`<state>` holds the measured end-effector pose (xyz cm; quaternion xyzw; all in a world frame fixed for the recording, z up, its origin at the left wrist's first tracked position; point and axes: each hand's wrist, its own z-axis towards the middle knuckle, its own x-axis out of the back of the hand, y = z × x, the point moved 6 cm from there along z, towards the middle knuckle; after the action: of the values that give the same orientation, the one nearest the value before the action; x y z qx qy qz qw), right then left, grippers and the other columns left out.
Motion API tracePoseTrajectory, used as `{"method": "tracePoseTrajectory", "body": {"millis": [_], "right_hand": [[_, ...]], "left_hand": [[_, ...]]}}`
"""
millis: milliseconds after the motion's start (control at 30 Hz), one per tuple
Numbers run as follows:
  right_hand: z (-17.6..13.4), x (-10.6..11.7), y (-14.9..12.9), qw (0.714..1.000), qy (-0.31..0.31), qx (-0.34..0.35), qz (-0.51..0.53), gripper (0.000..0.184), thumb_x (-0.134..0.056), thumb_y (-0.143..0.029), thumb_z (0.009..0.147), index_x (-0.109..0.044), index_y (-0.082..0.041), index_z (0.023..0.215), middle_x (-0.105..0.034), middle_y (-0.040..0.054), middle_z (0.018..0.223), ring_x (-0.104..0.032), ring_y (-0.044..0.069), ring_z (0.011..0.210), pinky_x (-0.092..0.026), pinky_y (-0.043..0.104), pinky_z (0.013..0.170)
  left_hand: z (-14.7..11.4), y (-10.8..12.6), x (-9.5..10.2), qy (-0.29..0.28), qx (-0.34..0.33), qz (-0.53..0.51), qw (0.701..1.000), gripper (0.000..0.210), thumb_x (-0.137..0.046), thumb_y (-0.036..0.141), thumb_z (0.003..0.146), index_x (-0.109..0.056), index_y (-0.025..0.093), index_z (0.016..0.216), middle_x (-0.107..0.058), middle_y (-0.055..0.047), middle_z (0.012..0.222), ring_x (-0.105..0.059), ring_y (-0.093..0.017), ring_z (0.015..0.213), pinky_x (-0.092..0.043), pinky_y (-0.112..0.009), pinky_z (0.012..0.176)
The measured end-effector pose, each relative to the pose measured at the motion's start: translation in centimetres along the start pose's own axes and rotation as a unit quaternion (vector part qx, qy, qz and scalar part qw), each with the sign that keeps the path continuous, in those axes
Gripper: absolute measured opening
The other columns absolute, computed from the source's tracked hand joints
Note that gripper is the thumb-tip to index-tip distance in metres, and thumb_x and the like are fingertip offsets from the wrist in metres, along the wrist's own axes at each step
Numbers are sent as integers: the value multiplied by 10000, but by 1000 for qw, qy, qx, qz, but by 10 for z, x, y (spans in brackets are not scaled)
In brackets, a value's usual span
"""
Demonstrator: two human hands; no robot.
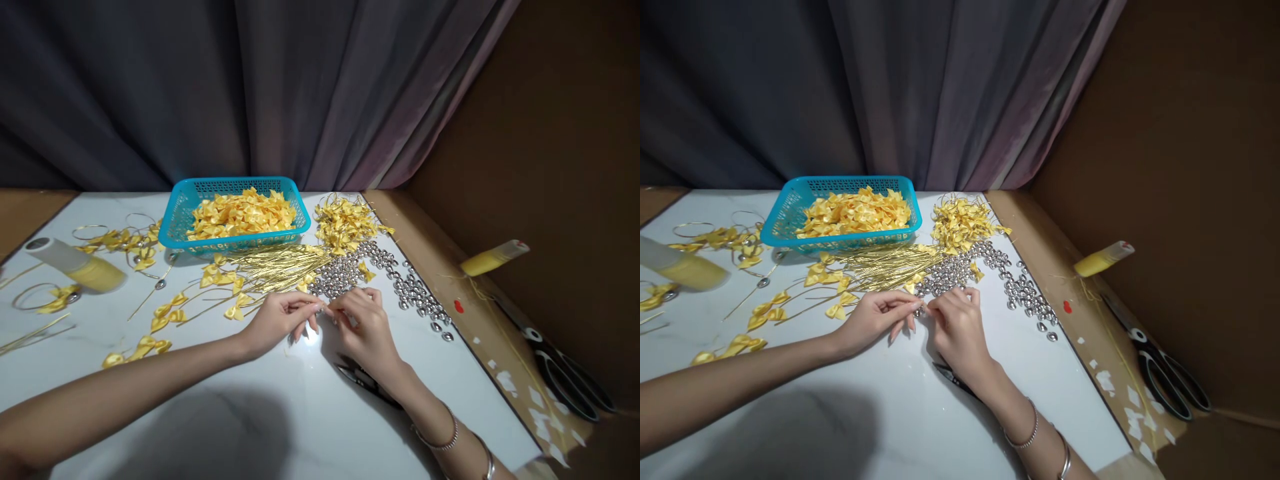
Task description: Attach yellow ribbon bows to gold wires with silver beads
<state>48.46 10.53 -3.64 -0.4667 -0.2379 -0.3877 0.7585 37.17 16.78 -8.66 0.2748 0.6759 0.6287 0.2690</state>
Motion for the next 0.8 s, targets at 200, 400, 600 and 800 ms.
{"method": "tracePoseTrajectory", "body": {"millis": [200,400,600,800], "right_hand": [[0,-4,-4,999,-38,31,-3,185,-446,-54,802,-511,-175,678,-544,-9,612,-471,153,635,-273,324,706],[1,-2,-2,999,-42,4,20,176,-457,-67,831,-485,-179,698,-519,-21,627,-472,145,638,-275,315,713],[1,-5,2,997,-66,-27,38,174,-462,-141,882,-472,-187,715,-537,-12,662,-483,156,665,-286,312,712],[1,-10,5,993,-100,-47,45,171,-445,-160,902,-464,-185,734,-550,-2,697,-494,163,687,-299,318,719]], "left_hand": [[0,1,-1,8,-15,23,1000,259,-544,317,840,-673,94,864,-642,-31,600,-447,-57,382,-400,-184,426],[-1,1,-4,-14,-13,60,998,273,-502,301,860,-680,99,908,-637,-29,615,-407,-50,385,-351,-171,394],[-2,3,-4,-6,-13,95,995,238,-536,253,821,-676,84,914,-640,-36,598,-562,-98,527,-417,-177,496],[-1,5,-5,-12,-21,139,990,204,-545,232,806,-673,110,909,-630,-10,570,-513,-80,467,-374,-166,455]]}}
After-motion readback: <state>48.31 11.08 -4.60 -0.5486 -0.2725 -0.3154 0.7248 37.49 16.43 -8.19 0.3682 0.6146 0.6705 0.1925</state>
